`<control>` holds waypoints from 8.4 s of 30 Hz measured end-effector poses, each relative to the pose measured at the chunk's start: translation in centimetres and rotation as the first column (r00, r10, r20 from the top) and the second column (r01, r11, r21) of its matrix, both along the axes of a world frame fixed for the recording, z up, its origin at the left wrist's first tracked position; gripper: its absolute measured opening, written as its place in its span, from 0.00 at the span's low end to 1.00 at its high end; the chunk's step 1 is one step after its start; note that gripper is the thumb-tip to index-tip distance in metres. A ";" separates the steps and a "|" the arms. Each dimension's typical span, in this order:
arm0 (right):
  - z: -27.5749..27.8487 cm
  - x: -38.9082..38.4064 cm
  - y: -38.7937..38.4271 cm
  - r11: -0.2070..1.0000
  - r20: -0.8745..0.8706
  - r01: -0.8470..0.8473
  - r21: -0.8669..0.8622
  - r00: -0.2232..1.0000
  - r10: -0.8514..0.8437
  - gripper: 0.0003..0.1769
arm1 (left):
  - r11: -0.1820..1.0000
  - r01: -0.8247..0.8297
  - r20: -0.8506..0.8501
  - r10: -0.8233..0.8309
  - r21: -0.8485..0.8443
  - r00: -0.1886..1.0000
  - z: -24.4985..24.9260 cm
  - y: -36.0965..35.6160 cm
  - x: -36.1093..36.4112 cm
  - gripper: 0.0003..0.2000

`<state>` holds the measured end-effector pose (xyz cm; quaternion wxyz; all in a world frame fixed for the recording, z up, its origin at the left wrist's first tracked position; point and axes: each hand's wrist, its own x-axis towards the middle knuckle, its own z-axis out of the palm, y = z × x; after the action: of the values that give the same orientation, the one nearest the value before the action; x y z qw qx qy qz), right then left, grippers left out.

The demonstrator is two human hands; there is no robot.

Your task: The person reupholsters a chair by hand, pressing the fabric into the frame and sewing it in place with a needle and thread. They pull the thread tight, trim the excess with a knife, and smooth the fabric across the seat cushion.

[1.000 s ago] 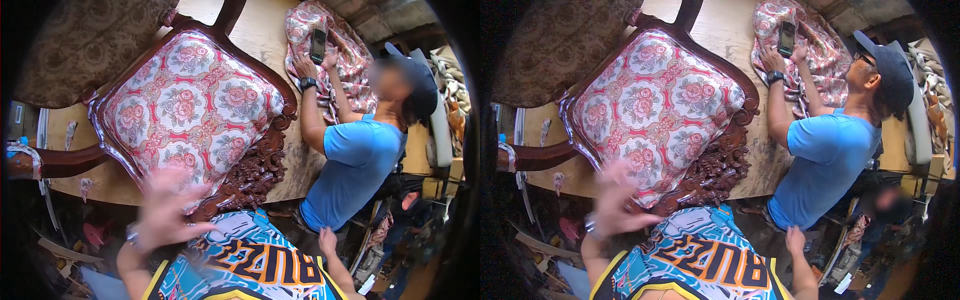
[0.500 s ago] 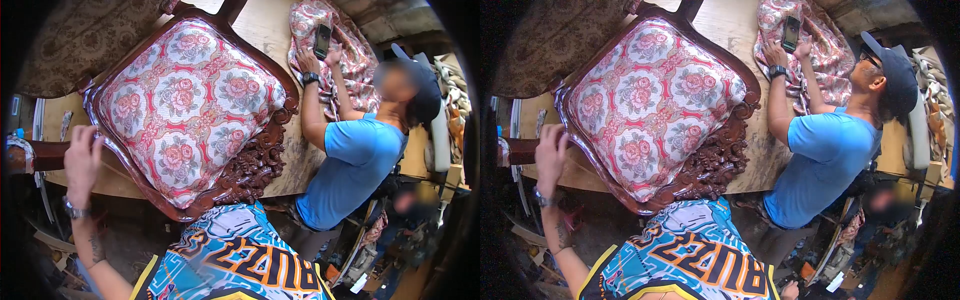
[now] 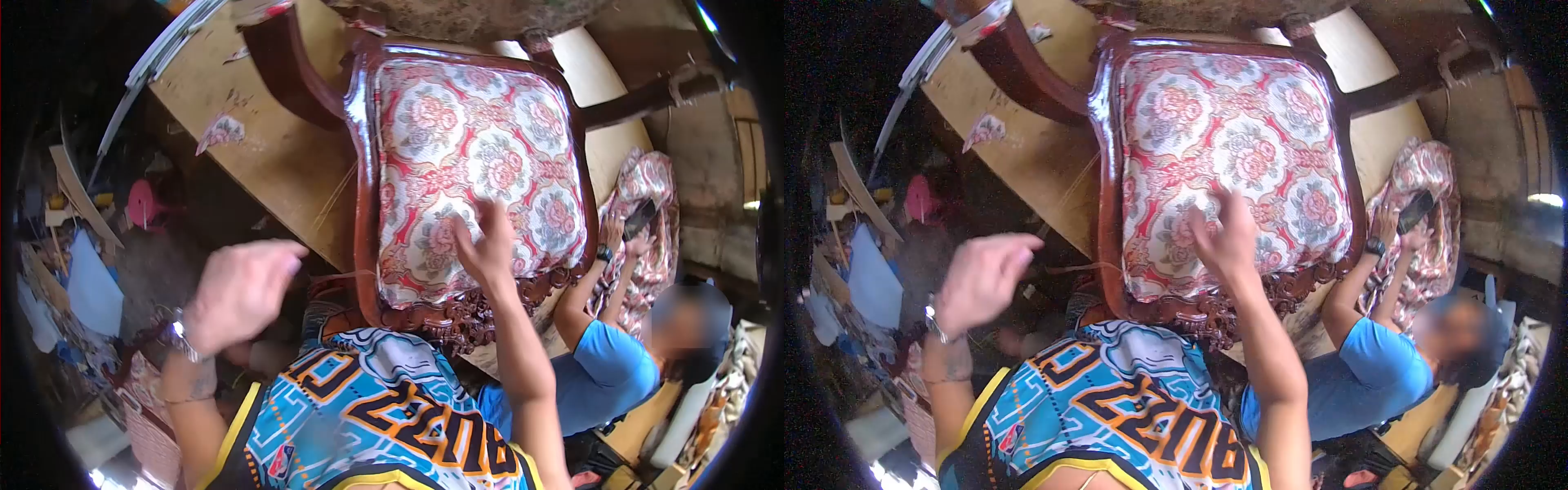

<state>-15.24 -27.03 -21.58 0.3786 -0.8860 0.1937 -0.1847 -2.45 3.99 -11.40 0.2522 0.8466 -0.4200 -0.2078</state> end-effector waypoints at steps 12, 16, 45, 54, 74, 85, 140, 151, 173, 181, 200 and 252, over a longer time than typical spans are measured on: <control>-1.1 15.9 4.6 0.896 -0.324 -0.065 -0.439 0.942 -0.091 0.23 | 0.861 -0.158 -0.375 -0.040 -0.484 0.926 -5.6 -2.6 -6.8 0.25; -2.3 15.7 3.2 0.937 -0.276 -0.164 -0.309 0.958 0.076 0.19 | 0.928 -0.007 -0.239 -0.089 -0.372 0.967 -8.8 -0.4 -9.3 0.25; 0.8 19.7 -0.6 0.919 -0.442 -0.393 -0.026 0.829 0.342 0.09 | 0.990 0.114 -0.245 -0.131 -0.080 0.961 -11.3 -4.3 -11.5 0.27; -1.1 19.7 -0.6 0.865 -0.333 -0.482 -0.140 0.846 0.417 0.07 | 0.991 0.131 -0.292 -0.133 -0.026 0.947 -11.1 -5.0 -11.3 0.28; -1.1 19.9 -0.7 0.853 -0.361 -0.494 -0.168 0.836 0.414 0.07 | 0.986 0.165 -0.292 -0.165 -0.023 0.942 -11.0 -5.2 -10.8 0.30; -0.3 23.8 -2.1 0.663 -0.603 -0.748 0.031 0.515 0.609 0.06 | 0.983 0.185 -0.283 -0.178 -0.001 0.943 -11.1 -5.2 -10.9 0.29; -0.8 21.2 1.8 0.818 -0.527 -0.519 -0.248 0.781 0.335 0.15 | 0.836 0.458 0.216 -0.408 -0.303 0.887 7.0 -18.7 -3.5 0.17; -3.2 10.3 -0.4 0.877 0.024 -0.342 -0.337 0.928 0.371 0.09 | 0.744 0.662 0.093 -0.656 -0.088 0.749 2.3 -25.4 -5.3 0.18; -4.1 13.6 0.7 0.890 -0.099 -0.370 -0.268 0.929 0.356 0.11 | 0.973 0.230 0.341 -0.225 0.027 0.913 4.7 -17.2 7.4 0.19; -3.7 12.3 2.0 0.660 0.532 -0.420 0.623 0.846 0.036 0.17 | 0.990 0.025 0.433 -0.084 0.140 0.898 4.8 -10.8 11.3 0.20; 16.9 -29.0 -12.6 0.491 0.513 -0.155 0.857 0.328 -0.793 0.16 | 0.956 0.246 0.892 -0.247 0.160 0.379 14.1 -35.1 7.4 0.22; 0.0 14.9 1.4 0.985 -0.347 -0.117 -0.123 0.935 0.068 0.23 | 0.624 0.530 0.135 -0.566 -0.575 0.813 -4.9 -6.6 -12.9 0.14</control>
<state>-0.30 -25.59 -21.56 0.2837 -0.9374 0.2008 -0.0235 -15.37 -2.57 -16.28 0.4380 0.5508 -0.6925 -0.1587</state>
